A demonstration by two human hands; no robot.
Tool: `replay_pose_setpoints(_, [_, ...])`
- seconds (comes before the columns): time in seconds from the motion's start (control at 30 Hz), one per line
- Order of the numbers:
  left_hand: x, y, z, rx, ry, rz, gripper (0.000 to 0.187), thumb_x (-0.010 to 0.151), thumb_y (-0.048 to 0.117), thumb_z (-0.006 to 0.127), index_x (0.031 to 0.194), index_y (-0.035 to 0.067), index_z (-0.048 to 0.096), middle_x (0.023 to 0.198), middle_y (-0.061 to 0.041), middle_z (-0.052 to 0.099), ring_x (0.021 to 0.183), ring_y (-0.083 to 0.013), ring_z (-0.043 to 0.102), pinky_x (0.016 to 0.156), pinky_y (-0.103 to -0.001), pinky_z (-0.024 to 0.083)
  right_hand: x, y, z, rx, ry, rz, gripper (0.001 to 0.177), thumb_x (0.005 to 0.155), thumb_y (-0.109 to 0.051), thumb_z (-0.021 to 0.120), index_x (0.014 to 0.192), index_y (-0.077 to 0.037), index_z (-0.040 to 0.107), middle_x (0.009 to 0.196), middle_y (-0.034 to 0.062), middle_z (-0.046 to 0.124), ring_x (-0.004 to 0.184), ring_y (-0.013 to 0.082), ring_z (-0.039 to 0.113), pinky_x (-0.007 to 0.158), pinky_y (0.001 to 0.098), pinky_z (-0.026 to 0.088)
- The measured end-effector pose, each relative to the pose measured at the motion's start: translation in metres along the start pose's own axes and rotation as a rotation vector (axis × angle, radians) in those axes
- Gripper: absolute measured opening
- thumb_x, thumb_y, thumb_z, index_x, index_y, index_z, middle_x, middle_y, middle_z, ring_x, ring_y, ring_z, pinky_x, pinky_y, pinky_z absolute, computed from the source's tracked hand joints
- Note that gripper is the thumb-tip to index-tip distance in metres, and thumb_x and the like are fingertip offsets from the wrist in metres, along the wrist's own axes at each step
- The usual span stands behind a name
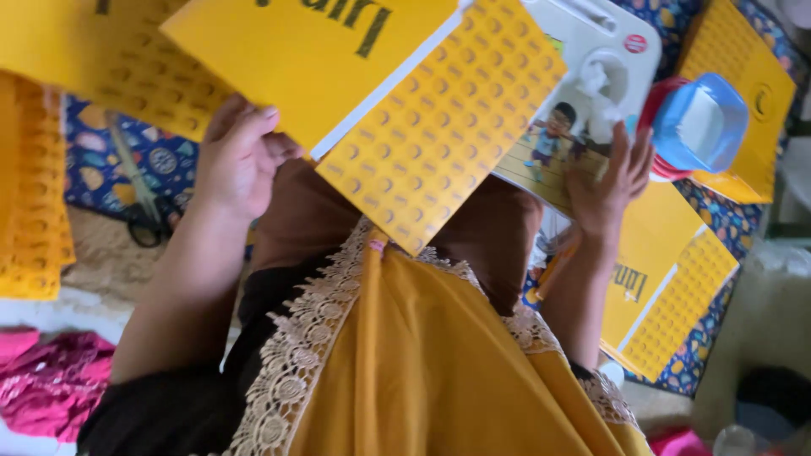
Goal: Applying glue to the edges of yellow cardboard sheets and wiping them clean
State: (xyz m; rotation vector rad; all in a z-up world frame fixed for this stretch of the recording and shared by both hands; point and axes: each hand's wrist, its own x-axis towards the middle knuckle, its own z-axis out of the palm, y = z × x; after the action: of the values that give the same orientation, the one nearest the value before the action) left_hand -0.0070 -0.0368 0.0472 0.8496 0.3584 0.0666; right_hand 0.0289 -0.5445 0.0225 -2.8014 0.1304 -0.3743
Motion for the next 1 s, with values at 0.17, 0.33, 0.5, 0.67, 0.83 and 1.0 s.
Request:
replay_pose_setpoints(0.17, [0.010, 0.004, -0.006, -0.064, -0.112, -0.064, 0.007, 0.097, 0.006, 0.065, 0.096, 0.013, 0.068, 0.092, -0.005, 0.077, 0.072, -0.0220, 0.076, 0.070, -0.036, 0.063, -0.007, -0.045, -0.052, -0.060, -0.323, 0.107, 0.108, 0.074, -0.024, 0.075, 0.168, -0.031, 0.022, 0.172, 0.0154, -0.009, 0.157, 0.0413, -0.010, 0.117, 0.0781, -0.001])
replay_pose_setpoints(0.33, [0.004, 0.008, -0.001, -0.080, -0.146, -0.082, 0.005, 0.096, 0.011, 0.066, 0.097, 0.015, 0.068, 0.111, -0.009, 0.078, 0.079, -0.0237, 0.076, 0.073, -0.033, 0.059, -0.006, -0.087, -0.056, -0.203, 0.137, -0.268, 0.087, 0.085, -0.024, 0.092, 0.160, -0.007, 0.050, 0.165, 0.0270, 0.024, 0.145, 0.0556, 0.034, 0.104, 0.0777, 0.038])
replay_pose_setpoints(0.5, [0.003, 0.009, 0.003, -0.056, -0.116, -0.115, 0.021, 0.093, 0.013, 0.070, 0.114, 0.015, 0.068, 0.120, -0.010, 0.077, 0.084, -0.0261, 0.076, 0.075, -0.033, 0.060, -0.008, -0.200, -0.028, 0.567, -0.198, -0.671, 0.020, 0.100, 0.015, 0.061, 0.111, 0.001, 0.069, 0.119, 0.0200, 0.067, 0.114, 0.0343, 0.062, 0.076, 0.0400, 0.056])
replay_pose_setpoints(0.67, [-0.008, 0.018, 0.010, -0.003, -0.165, -0.063, 0.007, 0.097, 0.008, 0.067, 0.099, 0.014, 0.064, 0.103, -0.003, 0.073, 0.079, -0.0203, 0.072, 0.075, -0.035, 0.062, 0.020, -0.275, 0.024, 0.396, -0.212, -1.206, 0.034, 0.110, -0.032, 0.058, 0.115, -0.004, 0.077, 0.111, 0.0146, 0.071, 0.106, 0.0377, 0.065, 0.101, 0.0492, 0.046])
replay_pose_setpoints(0.83, [-0.018, 0.029, 0.016, 0.117, -0.169, 0.001, 0.009, 0.097, 0.010, 0.063, 0.101, 0.011, 0.055, 0.104, -0.008, 0.068, 0.091, -0.0242, 0.070, 0.075, -0.034, 0.066, 0.012, -0.281, 0.013, 0.426, -0.178, -1.290, 0.025, 0.106, -0.029, 0.069, 0.106, -0.004, 0.073, 0.105, 0.0138, 0.067, 0.100, 0.0362, 0.062, 0.101, 0.0514, 0.045])
replay_pose_setpoints(1.0, [-0.029, 0.031, 0.031, 0.397, -0.332, 0.278, 0.023, 0.104, 0.011, 0.056, 0.091, 0.014, 0.037, 0.079, 0.002, 0.034, 0.070, -0.0125, 0.049, 0.073, -0.030, 0.068, -0.001, -0.257, -0.009, 0.571, 0.234, -1.294, 0.020, 0.096, -0.029, 0.080, 0.096, -0.010, 0.071, 0.096, 0.0132, 0.065, 0.098, 0.0353, 0.067, 0.112, 0.0616, 0.034])
